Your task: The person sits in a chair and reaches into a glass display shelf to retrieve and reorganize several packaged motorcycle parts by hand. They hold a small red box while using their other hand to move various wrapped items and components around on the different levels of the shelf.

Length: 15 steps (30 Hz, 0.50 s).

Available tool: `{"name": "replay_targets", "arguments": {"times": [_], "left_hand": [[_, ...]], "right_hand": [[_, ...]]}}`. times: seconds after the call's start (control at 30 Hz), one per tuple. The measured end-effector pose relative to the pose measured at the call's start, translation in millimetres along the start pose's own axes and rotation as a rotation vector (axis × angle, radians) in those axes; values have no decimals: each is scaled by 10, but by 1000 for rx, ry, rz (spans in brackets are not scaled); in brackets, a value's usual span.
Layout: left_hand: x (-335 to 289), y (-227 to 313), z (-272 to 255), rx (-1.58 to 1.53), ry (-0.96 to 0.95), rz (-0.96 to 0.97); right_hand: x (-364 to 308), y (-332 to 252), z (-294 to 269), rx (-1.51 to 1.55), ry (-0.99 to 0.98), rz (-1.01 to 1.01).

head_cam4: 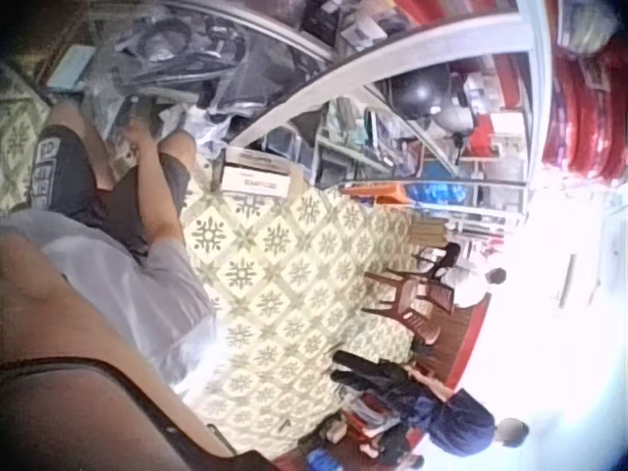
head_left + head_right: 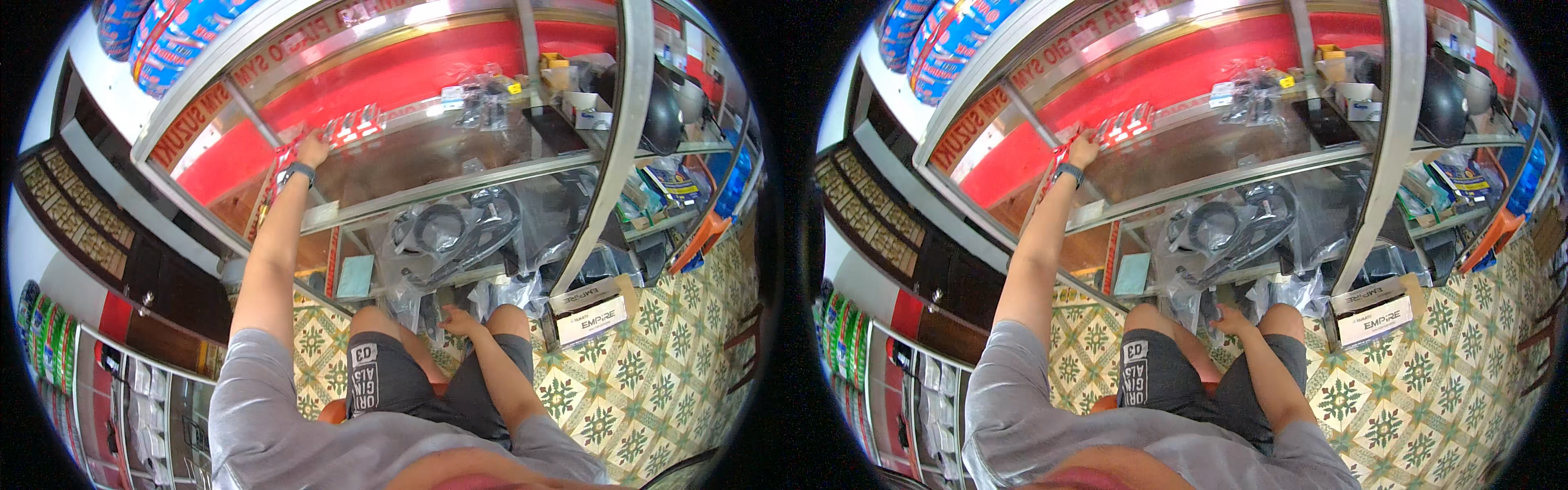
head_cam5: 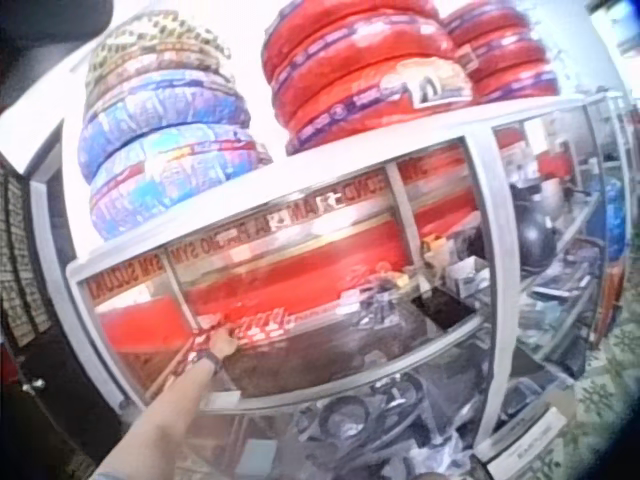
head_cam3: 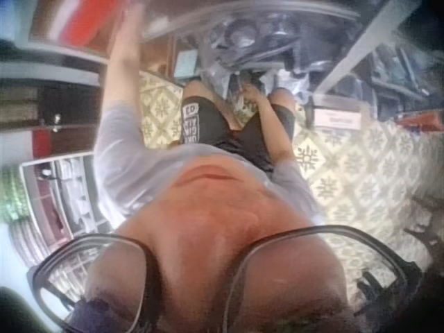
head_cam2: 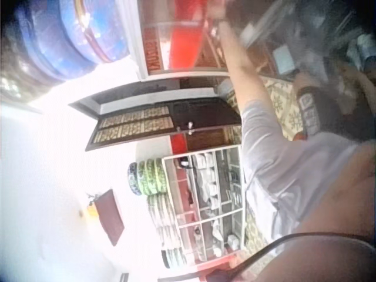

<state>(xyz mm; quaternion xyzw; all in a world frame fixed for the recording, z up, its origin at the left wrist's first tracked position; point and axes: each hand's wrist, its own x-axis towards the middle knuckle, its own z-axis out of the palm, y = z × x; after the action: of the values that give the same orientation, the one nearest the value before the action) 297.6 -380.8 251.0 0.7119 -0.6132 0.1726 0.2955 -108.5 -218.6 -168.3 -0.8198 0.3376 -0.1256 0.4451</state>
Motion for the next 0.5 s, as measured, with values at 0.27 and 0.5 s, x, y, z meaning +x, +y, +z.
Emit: {"name": "replay_targets", "arguments": {"times": [0.27,0.5], "left_hand": [[40,187,204,-3,43,-215],[-85,271,70,58,147,-297]], "right_hand": [[62,161,-155,248,247,116],[44,114,-158,344,236,260]]}}
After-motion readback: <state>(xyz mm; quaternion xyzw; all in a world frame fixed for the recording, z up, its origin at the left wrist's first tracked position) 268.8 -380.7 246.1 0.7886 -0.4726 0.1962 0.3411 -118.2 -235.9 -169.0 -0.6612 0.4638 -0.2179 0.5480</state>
